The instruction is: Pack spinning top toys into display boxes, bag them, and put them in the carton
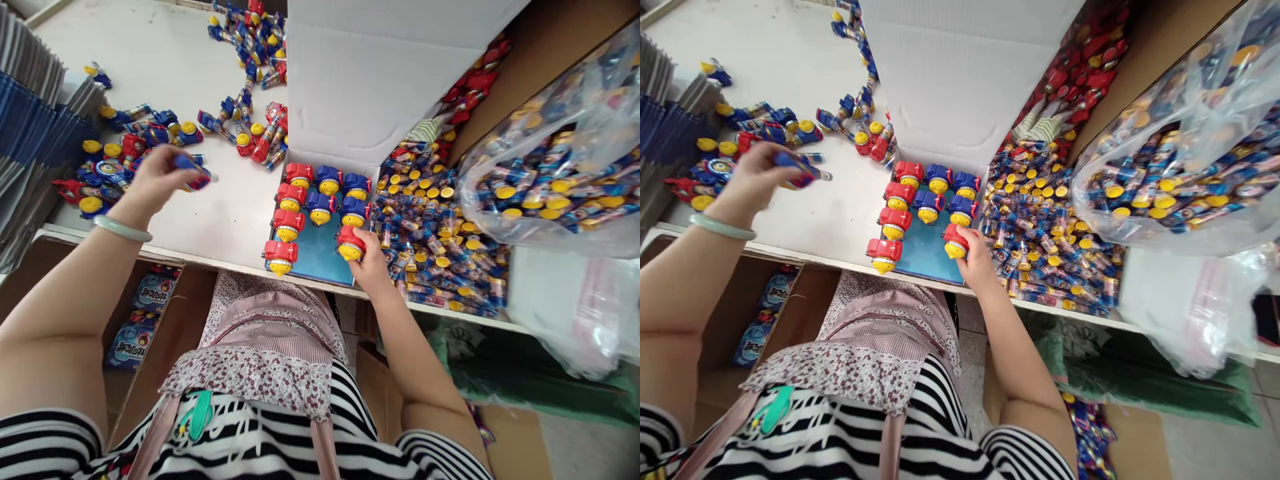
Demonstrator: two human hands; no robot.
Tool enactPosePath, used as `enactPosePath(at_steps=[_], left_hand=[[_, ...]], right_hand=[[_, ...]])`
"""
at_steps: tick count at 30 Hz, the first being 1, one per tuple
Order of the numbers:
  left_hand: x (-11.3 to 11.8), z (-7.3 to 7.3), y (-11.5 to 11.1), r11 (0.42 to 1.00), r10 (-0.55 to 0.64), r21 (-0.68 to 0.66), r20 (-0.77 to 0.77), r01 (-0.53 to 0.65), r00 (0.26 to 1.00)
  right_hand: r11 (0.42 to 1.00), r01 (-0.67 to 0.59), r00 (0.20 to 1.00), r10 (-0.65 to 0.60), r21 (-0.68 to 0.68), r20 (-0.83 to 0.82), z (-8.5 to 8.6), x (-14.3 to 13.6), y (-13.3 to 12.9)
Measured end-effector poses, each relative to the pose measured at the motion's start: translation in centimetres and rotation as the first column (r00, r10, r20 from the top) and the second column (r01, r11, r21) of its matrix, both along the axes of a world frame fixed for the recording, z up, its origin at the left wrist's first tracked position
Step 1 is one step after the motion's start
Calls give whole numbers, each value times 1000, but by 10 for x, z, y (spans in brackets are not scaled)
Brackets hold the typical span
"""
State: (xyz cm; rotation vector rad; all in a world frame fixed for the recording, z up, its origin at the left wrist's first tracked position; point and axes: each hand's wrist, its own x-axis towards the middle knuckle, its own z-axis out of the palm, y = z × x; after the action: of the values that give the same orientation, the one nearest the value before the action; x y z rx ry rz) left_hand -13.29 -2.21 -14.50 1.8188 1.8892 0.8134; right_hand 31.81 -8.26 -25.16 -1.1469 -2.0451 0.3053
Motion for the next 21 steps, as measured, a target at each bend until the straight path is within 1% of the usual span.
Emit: enactPosePath(at_steps=[1, 2, 3, 4, 5, 6, 7, 8, 10, 11, 12, 14, 16, 18, 21], left_hand=[[8, 19, -9, 996, 53, 60, 186, -65, 981], [18, 37, -19, 991, 41, 109, 343, -83, 938], [32, 53, -30, 986, -17, 155, 453, -59, 891], [47, 67, -39, 981, -100, 193, 515, -1, 852], [64, 77, -47, 975, -183, 205, 548, 81, 816], [83, 84, -51, 965, -256, 197, 565, 173, 784], [102, 86, -53, 949, -315, 159, 572, 274, 757], [120, 85, -52, 921, -365, 104, 566, 375, 739], [151, 71, -41, 849, -463, 22, 513, 528, 723], [163, 61, -34, 824, -505, 10, 464, 566, 727], [173, 50, -26, 815, -533, 10, 405, 580, 743], [185, 28, -12, 828, -541, 9, 279, 561, 794], [191, 12, -4, 855, -509, -5, 174, 518, 843], [193, 4, -3, 866, -496, 3, 122, 500, 860], [190, 5, -6, 855, -519, 52, 135, 517, 844]], right_hand=[[999, 13, 999, -11, -41, 42, 2, -1, -1], [998, 34, 995, -29, -60, 91, 8, -2, -4], [997, 61, 989, -53, -56, 139, 16, -3, -7], [996, 86, 982, -80, -31, 170, 28, -4, -10], [994, 106, 978, -105, 5, 181, 43, -7, -14], [993, 111, 978, -118, 46, 170, 59, -11, -18], [992, 98, 984, -109, 82, 143, 75, -16, -20], [993, 62, 991, -74, 105, 113, 91, -23, -22], [994, -45, 995, 36, 98, 92, 113, -39, -20], [993, -91, 991, 82, 76, 104, 119, -46, -17], [991, -124, 985, 117, 50, 127, 121, -53, -13], [987, -162, 968, 159, 1, 195, 114, -62, -3], [984, -176, 951, 176, -24, 256, 101, -64, 4], [986, -167, 944, 167, -22, 284, 89, -63, 9], [991, -135, 950, 133, -11, 282, 78, -58, 12]])
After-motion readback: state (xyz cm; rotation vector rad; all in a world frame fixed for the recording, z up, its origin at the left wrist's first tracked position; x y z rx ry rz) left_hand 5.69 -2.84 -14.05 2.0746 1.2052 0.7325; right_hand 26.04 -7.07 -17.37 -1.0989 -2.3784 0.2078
